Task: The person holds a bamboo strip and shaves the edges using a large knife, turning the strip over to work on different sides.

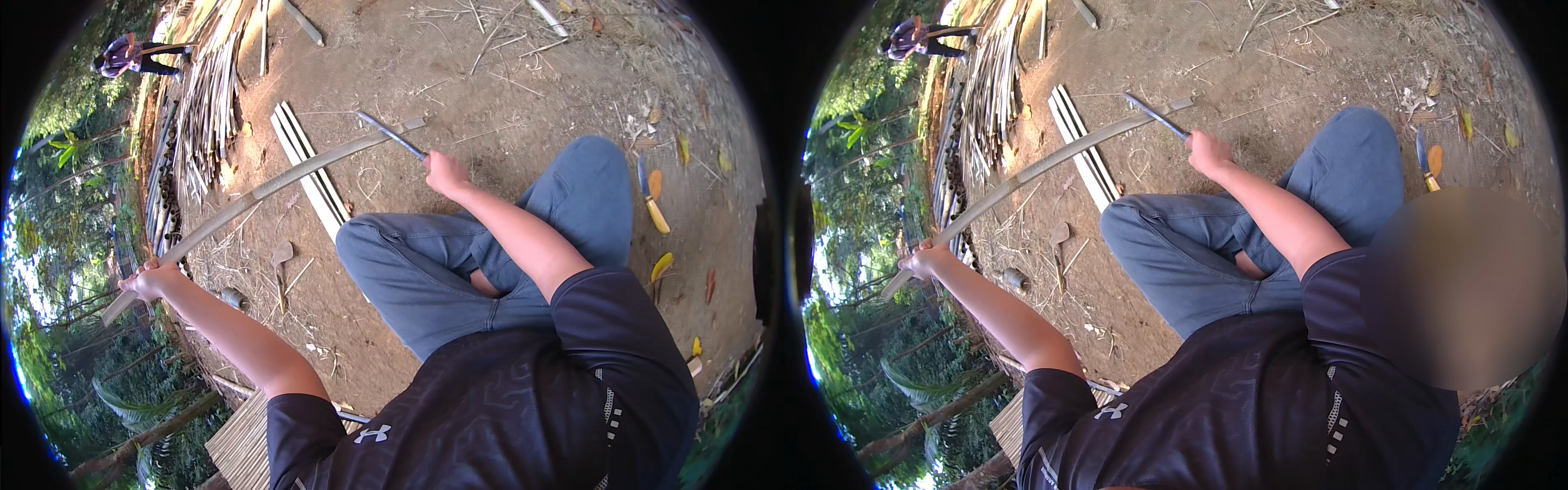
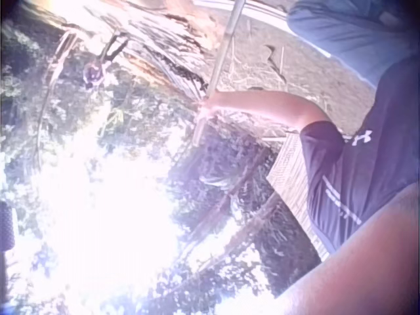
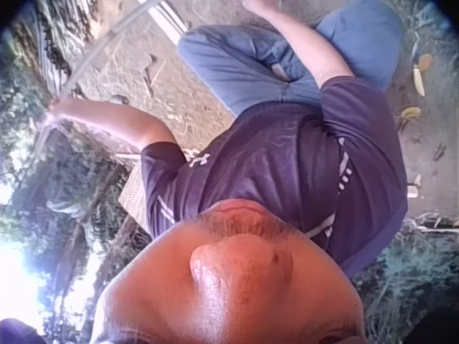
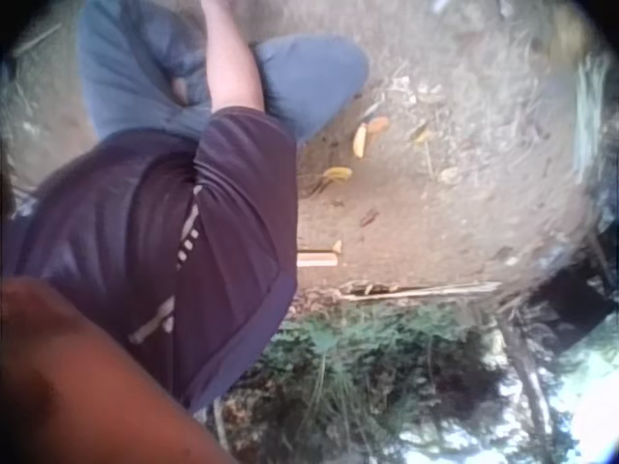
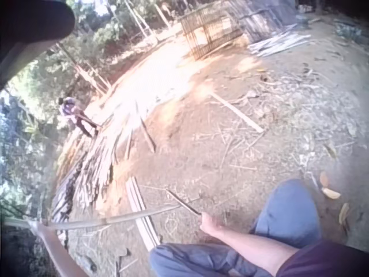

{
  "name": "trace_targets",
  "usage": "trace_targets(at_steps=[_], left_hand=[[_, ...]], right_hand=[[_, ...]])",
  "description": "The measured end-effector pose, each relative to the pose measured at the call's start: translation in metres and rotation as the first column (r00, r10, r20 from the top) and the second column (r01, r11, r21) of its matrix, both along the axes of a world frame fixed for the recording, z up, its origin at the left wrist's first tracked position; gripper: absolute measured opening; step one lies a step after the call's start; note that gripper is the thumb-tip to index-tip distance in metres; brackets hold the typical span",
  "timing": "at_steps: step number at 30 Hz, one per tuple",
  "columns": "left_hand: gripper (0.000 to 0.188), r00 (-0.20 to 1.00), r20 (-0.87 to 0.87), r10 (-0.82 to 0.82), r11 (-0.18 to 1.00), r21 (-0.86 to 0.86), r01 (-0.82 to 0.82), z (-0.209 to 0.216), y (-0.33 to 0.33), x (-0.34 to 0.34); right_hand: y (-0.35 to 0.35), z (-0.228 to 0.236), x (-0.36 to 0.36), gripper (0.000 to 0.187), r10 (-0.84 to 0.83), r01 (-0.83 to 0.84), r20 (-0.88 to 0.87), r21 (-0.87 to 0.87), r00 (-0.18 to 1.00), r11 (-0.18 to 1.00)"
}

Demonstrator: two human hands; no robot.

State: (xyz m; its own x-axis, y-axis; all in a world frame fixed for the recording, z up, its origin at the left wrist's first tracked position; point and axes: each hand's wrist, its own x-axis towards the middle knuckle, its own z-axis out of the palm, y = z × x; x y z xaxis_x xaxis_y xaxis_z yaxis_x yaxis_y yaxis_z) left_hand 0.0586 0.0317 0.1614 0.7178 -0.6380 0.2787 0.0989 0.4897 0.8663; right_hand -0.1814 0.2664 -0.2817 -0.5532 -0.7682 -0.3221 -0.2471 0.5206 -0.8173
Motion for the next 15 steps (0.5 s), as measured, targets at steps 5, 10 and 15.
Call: trace_targets(at_steps=[5,10,15], left_hand=[[0.041,1.000,-0.002,-0.003,1.000,-0.008,0.003,-0.005,-0.013,0.034],[0.042,1.000,-0.015,-0.019,1.000,0.006,0.019,-0.006,-0.011,0.026],[0.040,1.000,0.010,0.011,1.000,-0.018,-0.011,-0.013,-0.007,0.037]], right_hand=[[-0.002,0.021,0.010,0.017,0.114,-0.114,-0.028,0.012,0.993,0.993],[0.003,-0.006,-0.007,0.017,0.071,-0.065,-0.105,0.062,0.992,0.996],[0.000,0.018,0.006,0.015,0.252,-0.251,-0.128,0.021,0.959,0.968]])
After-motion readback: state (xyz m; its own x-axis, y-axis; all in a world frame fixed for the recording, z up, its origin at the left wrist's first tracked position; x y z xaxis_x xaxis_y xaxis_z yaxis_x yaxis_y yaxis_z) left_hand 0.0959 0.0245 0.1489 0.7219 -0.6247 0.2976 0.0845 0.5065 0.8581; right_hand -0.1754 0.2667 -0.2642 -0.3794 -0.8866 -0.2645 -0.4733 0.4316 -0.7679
